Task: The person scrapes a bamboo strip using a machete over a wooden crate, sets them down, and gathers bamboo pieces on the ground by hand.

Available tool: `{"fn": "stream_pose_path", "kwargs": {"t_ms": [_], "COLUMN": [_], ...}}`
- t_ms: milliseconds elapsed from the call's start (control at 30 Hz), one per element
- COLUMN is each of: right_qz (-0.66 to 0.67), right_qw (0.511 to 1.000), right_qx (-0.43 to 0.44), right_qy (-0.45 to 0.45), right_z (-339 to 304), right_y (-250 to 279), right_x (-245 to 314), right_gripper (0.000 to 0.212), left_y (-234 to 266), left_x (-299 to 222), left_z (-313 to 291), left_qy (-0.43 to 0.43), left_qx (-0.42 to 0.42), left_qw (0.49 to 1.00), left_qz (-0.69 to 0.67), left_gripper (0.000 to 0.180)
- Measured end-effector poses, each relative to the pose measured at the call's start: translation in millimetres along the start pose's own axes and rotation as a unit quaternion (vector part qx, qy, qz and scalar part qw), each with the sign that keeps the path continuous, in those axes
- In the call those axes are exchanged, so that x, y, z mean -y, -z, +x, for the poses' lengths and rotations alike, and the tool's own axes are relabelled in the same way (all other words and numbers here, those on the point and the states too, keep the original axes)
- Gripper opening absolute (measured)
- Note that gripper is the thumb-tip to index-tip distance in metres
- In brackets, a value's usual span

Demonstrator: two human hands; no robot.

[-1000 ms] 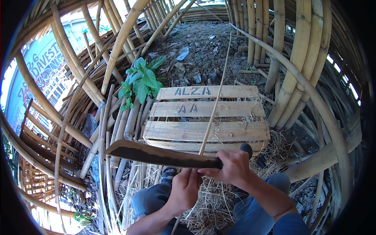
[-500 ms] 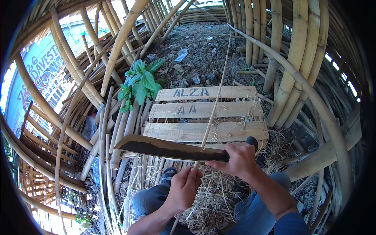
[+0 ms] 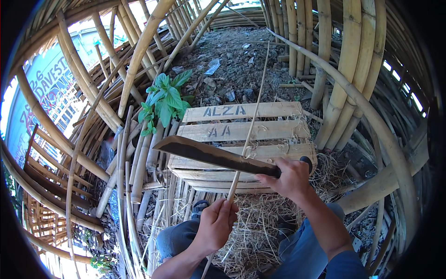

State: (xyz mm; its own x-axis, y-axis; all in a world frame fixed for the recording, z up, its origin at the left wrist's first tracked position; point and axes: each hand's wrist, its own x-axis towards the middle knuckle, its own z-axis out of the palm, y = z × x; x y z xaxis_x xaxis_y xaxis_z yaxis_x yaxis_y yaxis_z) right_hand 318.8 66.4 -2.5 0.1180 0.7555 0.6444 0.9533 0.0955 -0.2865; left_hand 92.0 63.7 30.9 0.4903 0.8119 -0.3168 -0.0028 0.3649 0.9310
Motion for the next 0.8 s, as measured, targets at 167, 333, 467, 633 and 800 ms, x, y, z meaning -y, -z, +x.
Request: {"fn": "stream_pose_path", "kwargs": {"t_ms": [167,333,467,633,800], "right_qz": [-0.010,-0.014,-0.043,-0.056,-0.053], "right_qw": [1.000,0.999,0.998,0.990,0.988], "right_qx": [0.000,-0.025,-0.042,-0.004,-0.012], "right_qy": [-0.016,-0.026,-0.011,-0.132,-0.146], "right_z": [0,5,8,17,14], "right_y": [-5,-3,-3,13,16], "right_x": [-9,-20,-22,-39,-35], "right_gripper": [0.059,0.063,0.062,0.061,0.060], "left_y": [1,3,5,3,8], "left_x": [-1,-3,-2,-1,3], "left_z": [-3,-5,-7,-11,-11], "left_qy": [0.006,0.015,0.015,0.013,0.001], "left_qx": [-0.005,0.004,0.004,0.010,0.026], "left_qw": [1.000,1.000,1.000,1.000,0.999], "left_qz": [0.003,0.010,-0.004,0.025,0.040], "left_gripper": [0.027,0.027,0.027,0.026,0.026]}}
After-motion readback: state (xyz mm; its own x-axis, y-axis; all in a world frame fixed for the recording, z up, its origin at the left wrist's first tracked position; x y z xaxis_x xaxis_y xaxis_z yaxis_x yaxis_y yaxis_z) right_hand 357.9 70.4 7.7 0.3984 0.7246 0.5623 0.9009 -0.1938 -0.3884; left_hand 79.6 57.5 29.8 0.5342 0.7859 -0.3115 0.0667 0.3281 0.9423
